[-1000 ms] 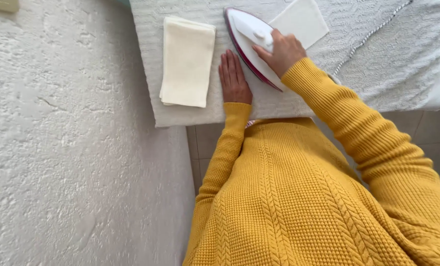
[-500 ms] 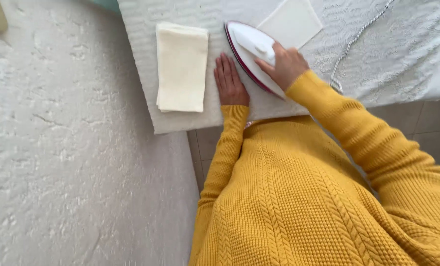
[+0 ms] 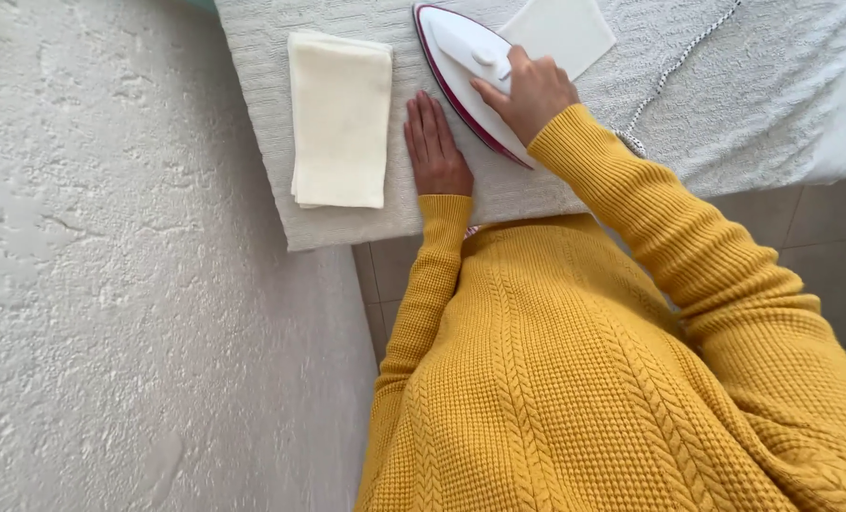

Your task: Ironing and folding small rectangular fabric pieces on a workspace.

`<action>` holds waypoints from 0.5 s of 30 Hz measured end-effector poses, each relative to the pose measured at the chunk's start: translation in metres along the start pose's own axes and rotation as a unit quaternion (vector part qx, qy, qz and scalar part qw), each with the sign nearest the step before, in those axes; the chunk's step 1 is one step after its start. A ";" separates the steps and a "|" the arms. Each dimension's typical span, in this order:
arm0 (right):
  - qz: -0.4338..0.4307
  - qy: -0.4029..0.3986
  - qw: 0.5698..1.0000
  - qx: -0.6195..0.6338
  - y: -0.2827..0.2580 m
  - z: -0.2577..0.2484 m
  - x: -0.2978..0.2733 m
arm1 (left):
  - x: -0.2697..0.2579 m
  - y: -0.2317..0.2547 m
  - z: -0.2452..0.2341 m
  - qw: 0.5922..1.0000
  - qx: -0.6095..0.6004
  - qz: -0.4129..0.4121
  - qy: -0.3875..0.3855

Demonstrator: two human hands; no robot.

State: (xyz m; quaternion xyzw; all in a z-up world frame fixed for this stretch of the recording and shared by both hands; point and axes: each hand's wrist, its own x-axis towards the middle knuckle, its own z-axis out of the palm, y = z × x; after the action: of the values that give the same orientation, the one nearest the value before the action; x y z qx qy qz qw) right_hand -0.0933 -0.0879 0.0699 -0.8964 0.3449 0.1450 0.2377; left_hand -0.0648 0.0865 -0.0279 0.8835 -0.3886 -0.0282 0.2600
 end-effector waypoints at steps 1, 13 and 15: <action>0.000 0.003 1.000 0.000 0.004 -0.001 -0.003 | 0.000 -0.001 0.001 1.000 0.000 0.002 0.002; -0.004 0.095 0.995 -0.024 0.067 -0.014 0.008 | 0.003 0.006 0.000 0.996 0.069 0.033 -0.054; 0.046 0.064 0.997 0.004 0.083 -0.019 0.012 | 0.005 0.006 0.002 0.994 0.083 0.028 -0.066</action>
State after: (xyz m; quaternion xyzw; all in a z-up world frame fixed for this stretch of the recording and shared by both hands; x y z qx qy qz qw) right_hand -0.1393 -0.1581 0.0536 -0.8860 0.4011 0.0964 0.2117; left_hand -0.0664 0.0788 -0.0256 0.8872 -0.4303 -0.0464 0.1602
